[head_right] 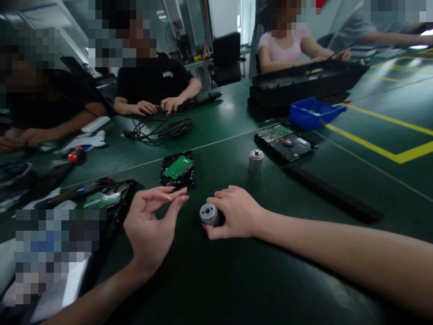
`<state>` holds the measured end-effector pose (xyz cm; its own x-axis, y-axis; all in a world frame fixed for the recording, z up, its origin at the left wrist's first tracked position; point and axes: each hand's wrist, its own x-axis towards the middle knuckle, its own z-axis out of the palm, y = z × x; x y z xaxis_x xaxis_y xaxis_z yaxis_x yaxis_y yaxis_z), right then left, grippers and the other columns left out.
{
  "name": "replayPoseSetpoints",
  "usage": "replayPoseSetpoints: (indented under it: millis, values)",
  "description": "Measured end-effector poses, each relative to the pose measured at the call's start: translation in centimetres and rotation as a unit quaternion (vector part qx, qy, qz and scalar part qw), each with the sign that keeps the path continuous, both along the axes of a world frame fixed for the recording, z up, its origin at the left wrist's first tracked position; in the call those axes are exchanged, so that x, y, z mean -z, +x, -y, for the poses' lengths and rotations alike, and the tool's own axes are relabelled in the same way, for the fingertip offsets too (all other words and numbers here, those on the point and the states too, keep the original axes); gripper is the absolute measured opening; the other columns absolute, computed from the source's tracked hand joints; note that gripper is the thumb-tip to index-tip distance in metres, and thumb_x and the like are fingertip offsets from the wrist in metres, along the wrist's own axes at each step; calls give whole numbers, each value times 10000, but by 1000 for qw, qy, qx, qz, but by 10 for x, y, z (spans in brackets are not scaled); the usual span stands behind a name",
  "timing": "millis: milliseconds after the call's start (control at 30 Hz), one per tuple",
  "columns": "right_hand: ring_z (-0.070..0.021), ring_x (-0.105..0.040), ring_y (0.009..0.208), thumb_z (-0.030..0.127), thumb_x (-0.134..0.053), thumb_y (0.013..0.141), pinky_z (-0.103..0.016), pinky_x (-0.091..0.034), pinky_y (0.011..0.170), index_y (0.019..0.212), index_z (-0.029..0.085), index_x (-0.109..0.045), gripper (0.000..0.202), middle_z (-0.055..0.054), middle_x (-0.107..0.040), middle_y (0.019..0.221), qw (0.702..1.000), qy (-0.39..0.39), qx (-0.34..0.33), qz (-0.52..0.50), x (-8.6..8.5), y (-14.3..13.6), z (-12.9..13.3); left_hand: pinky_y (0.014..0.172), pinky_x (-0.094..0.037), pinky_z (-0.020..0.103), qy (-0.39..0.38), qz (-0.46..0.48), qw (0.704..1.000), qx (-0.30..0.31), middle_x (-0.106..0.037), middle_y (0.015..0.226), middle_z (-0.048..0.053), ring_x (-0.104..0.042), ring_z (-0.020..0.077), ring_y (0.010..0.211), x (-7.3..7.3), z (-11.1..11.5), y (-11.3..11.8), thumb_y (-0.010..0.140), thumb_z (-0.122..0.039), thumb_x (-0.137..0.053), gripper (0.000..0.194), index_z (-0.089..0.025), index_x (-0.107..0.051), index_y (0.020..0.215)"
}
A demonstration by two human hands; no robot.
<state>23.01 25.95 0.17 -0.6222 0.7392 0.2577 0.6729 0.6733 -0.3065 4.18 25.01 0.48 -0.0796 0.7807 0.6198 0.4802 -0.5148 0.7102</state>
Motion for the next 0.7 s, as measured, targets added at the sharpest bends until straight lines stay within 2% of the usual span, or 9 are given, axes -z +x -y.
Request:
replayPoseSetpoints:
  millis: [100,167,333,467,567,700]
  values:
    - [-152,-520,631,463,-554,746,-284,-335,645,793,168,-594,301,-27,-587,701,1000,4,-9,-2,2,0,-1,843,-518,421,8,15,996,82,-679,909,23,-670,211,914,-5,10,11,759,-163,-716,197,-206,-546,847]
    - [-153,-520,635,455,-551,744,-285,-332,648,783,170,-589,290,-22,-577,689,1000,6,-9,-3,2,0,-1,842,-520,428,2,-6,994,109,-685,863,17,-664,211,916,-5,14,16,755,-153,-719,199,-209,-548,840]
    - [-154,-516,641,453,-548,737,-283,-324,647,773,176,-575,281,-14,-562,680,1000,4,-10,0,2,0,0,833,-504,417,10,-34,993,111,-692,822,5,-636,204,928,-4,16,15,746,-147,-728,211,-209,-554,849]
    - [-149,-507,627,443,-554,736,-282,-315,639,763,176,-577,269,-11,-560,677,1000,10,-5,0,3,0,0,817,-481,407,12,-102,990,97,-671,870,19,-626,201,898,-9,13,15,770,-199,-708,141,-204,-610,872]
    - [-145,-499,614,443,-565,728,-282,-315,638,755,175,-577,269,-9,-555,673,1000,12,-5,-1,4,0,-1,811,-476,404,3,-131,984,117,-664,885,19,-616,205,910,-14,10,17,800,-200,-673,108,-219,-632,898]
    - [-144,-497,612,457,-568,731,-284,-324,647,787,167,-585,297,-18,-571,694,1000,3,-10,-3,3,1,-1,883,-463,454,-26,-111,985,133,-657,1007,55,-584,235,1005,-20,22,12,828,-171,-629,203,-222,-603,1023]
